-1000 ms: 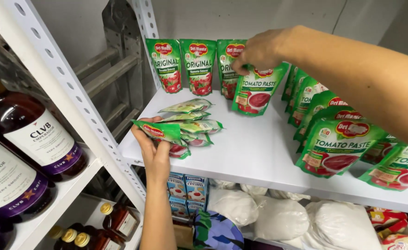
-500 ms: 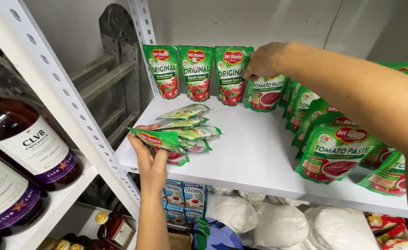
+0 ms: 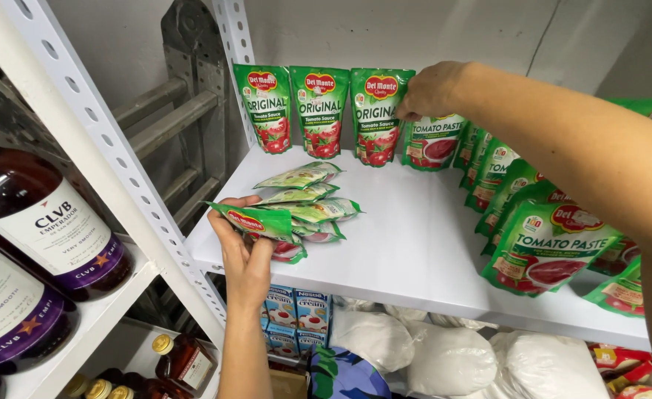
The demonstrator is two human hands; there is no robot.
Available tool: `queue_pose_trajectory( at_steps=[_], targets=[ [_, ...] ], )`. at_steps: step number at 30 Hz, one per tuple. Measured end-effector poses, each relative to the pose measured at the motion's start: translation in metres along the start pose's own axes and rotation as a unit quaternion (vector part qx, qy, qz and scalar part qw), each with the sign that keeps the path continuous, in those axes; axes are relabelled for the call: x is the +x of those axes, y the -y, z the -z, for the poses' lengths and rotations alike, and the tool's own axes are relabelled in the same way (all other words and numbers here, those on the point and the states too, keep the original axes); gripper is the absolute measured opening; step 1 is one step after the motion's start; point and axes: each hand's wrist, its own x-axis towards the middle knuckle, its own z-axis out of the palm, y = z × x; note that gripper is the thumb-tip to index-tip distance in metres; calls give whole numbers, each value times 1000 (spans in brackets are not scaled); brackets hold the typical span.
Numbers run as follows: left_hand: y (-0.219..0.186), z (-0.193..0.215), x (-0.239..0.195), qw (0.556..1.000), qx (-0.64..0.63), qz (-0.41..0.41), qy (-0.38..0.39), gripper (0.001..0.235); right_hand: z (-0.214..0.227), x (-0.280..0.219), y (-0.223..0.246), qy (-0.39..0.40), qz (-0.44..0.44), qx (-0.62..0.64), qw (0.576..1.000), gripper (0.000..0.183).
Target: The person picks up several tomato sauce pouches from a shelf and places them into a cardboard box on the floor.
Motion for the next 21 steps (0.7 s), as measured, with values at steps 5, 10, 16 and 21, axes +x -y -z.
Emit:
queue_pose_trajectory(
  at_steps=[5,10,16,21],
  targets=[
    [-3,0,1,1000,2,0,0,55,10,-7,2,-7,-30,37,999,17],
    [-2,-1,1,1000,0,3,1,55,20,-23,1,-3,-20,37,999,10],
    [5,1,1,1000,-2,-11,-4,55,40,-31,14,-19,-11,28,999,8],
    [1,1,0,1000,-14,-4,5,54,84,-59,74,-211,133,42,968,22]
  ],
)
